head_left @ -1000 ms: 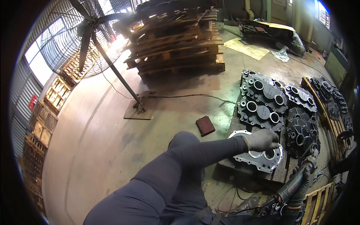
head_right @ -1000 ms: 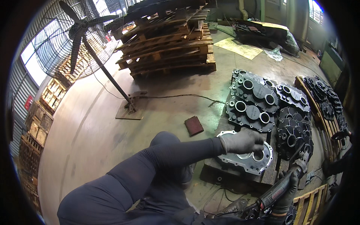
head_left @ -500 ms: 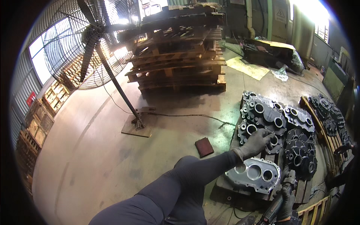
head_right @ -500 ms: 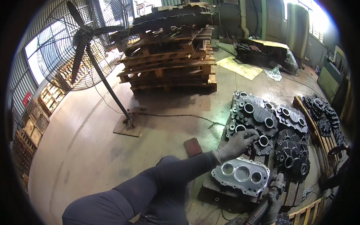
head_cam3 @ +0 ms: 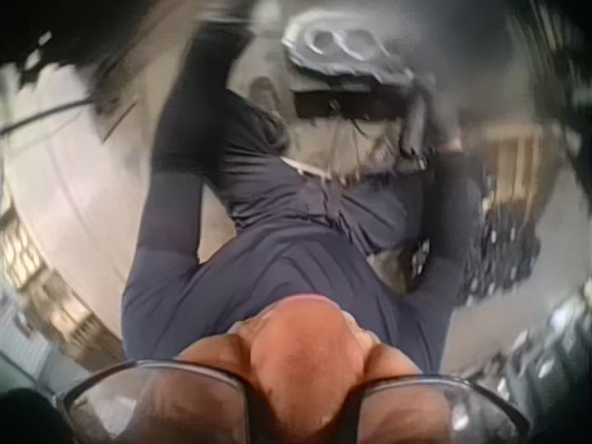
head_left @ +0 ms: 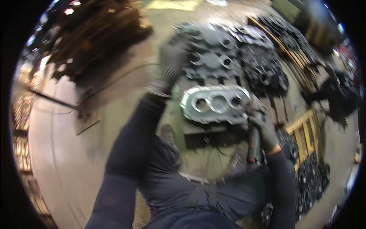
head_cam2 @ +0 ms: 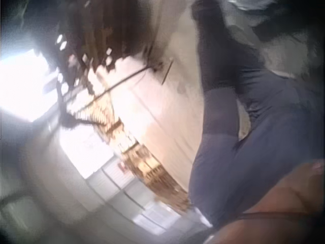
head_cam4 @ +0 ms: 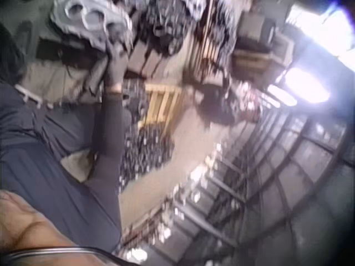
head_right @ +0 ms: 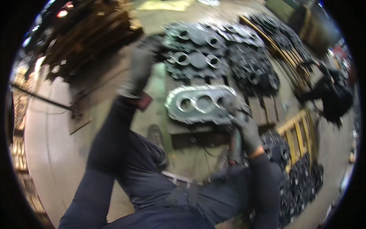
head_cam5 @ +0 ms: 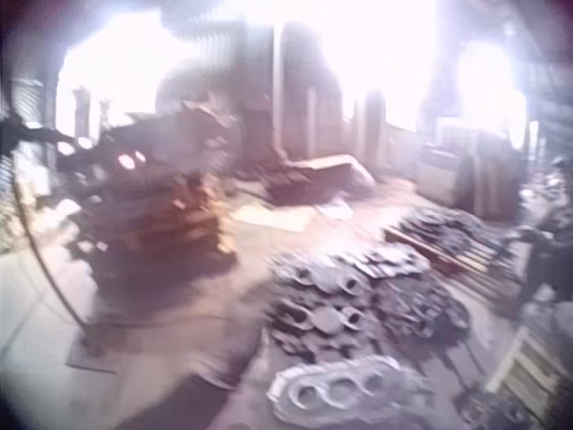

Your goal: The person sits on the floor and uses an angle grinder to smooth the edges and surfaces of metal engine parts. They handle each part one at a time, repositioning them as needed, and place finished pieces onto a nearby stack.

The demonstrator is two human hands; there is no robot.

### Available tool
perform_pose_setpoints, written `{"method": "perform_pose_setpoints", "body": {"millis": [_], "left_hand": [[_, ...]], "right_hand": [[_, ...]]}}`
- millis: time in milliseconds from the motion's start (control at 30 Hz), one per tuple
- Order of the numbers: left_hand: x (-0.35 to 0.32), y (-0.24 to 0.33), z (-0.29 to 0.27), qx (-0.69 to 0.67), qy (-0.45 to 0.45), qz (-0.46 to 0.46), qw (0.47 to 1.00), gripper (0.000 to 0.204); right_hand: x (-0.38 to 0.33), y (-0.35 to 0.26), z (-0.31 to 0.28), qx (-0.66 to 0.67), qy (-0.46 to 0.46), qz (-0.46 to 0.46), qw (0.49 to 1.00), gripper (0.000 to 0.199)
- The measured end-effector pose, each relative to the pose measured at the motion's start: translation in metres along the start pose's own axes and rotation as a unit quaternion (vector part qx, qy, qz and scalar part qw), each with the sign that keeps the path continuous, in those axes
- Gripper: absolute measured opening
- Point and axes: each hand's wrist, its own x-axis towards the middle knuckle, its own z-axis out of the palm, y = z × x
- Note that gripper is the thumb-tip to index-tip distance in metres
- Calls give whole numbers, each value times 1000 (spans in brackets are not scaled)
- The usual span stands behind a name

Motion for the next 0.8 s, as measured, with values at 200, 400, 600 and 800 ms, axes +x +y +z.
{"method": "perform_pose_setpoints", "body": {"millis": [200, 400, 600, 800], "left_hand": [[1, 20, 34, 35, -25, -3, 999, 32], [-2, 34, 57, 14, -14, -55, 998, 17], [-6, 37, 61, 149, -30, 51, 987, 23], [-3, 30, 74, 206, -4, 89, 974, 26]], "right_hand": [[-15, 13, -22, -65, 25, 70, 995, 33], [1, 23, 2, -178, 28, 78, 981, 34], [29, 25, 11, -217, 45, 64, 973, 36], [50, 32, -21, -269, 109, 60, 955, 39]]}}
